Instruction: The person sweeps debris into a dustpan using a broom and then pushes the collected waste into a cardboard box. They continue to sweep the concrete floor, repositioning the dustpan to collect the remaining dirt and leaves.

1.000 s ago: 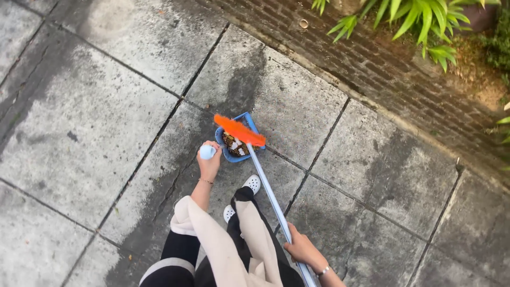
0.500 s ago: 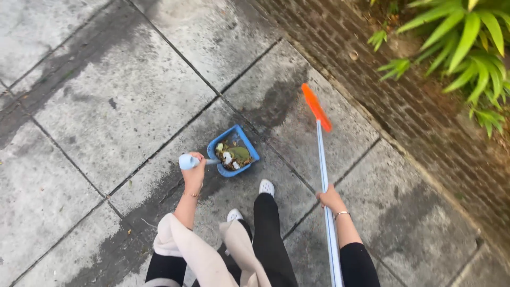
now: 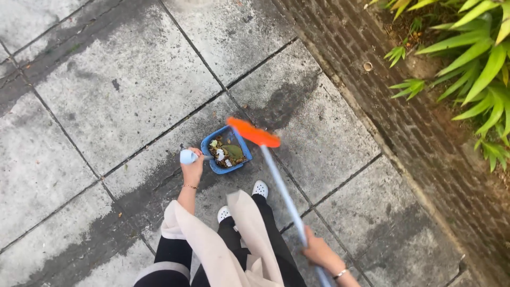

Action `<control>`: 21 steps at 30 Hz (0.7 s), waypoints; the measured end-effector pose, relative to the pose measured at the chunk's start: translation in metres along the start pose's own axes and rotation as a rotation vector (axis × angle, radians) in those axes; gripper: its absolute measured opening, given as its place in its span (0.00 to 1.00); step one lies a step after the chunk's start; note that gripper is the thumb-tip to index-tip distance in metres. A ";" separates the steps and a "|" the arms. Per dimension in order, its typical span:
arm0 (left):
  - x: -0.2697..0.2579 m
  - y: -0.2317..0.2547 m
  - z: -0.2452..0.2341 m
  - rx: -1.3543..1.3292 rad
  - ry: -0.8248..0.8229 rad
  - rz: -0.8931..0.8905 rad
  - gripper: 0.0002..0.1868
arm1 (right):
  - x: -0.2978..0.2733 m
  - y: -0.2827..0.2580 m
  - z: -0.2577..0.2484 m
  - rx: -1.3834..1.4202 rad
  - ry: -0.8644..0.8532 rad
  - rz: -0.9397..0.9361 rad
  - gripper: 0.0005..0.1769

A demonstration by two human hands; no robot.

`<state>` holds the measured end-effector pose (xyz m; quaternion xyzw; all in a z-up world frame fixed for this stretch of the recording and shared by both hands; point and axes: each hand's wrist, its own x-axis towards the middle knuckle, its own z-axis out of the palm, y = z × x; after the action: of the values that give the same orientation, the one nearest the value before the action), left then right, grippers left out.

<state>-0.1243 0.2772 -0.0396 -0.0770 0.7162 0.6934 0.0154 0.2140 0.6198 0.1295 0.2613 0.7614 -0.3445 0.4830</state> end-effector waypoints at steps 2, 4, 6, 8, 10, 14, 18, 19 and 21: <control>-0.005 0.003 0.003 0.008 0.006 0.025 0.13 | 0.052 0.037 -0.026 -0.047 0.120 0.004 0.44; -0.006 0.003 0.007 0.018 0.016 0.054 0.12 | 0.114 0.062 -0.043 -0.093 0.240 0.000 0.43; -0.007 0.001 0.012 0.029 0.017 0.020 0.12 | 0.187 0.075 -0.052 -0.085 0.322 0.032 0.33; 0.000 0.006 0.010 0.038 0.040 -0.002 0.12 | 0.241 0.093 -0.035 -0.088 0.315 0.028 0.35; 0.001 0.006 0.008 0.046 0.057 -0.045 0.12 | 0.244 0.079 -0.009 -0.094 0.300 0.044 0.38; -0.005 -0.003 0.015 -0.019 0.054 -0.081 0.11 | 0.157 0.046 0.040 -0.123 0.060 -0.120 0.43; -0.003 -0.008 0.011 -0.015 0.065 -0.042 0.13 | 0.024 -0.025 -0.019 -0.090 -0.121 -0.077 0.49; -0.004 -0.011 0.008 -0.014 0.079 -0.045 0.13 | 0.022 -0.021 -0.030 -0.102 -0.128 -0.080 0.49; -0.003 -0.014 -0.004 0.015 0.074 -0.020 0.15 | 0.018 -0.016 -0.046 -0.056 -0.154 -0.003 0.48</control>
<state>-0.1193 0.2731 -0.0533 -0.1098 0.7206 0.6846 -0.0034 0.1692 0.6468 0.1316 0.2194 0.7315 -0.3430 0.5469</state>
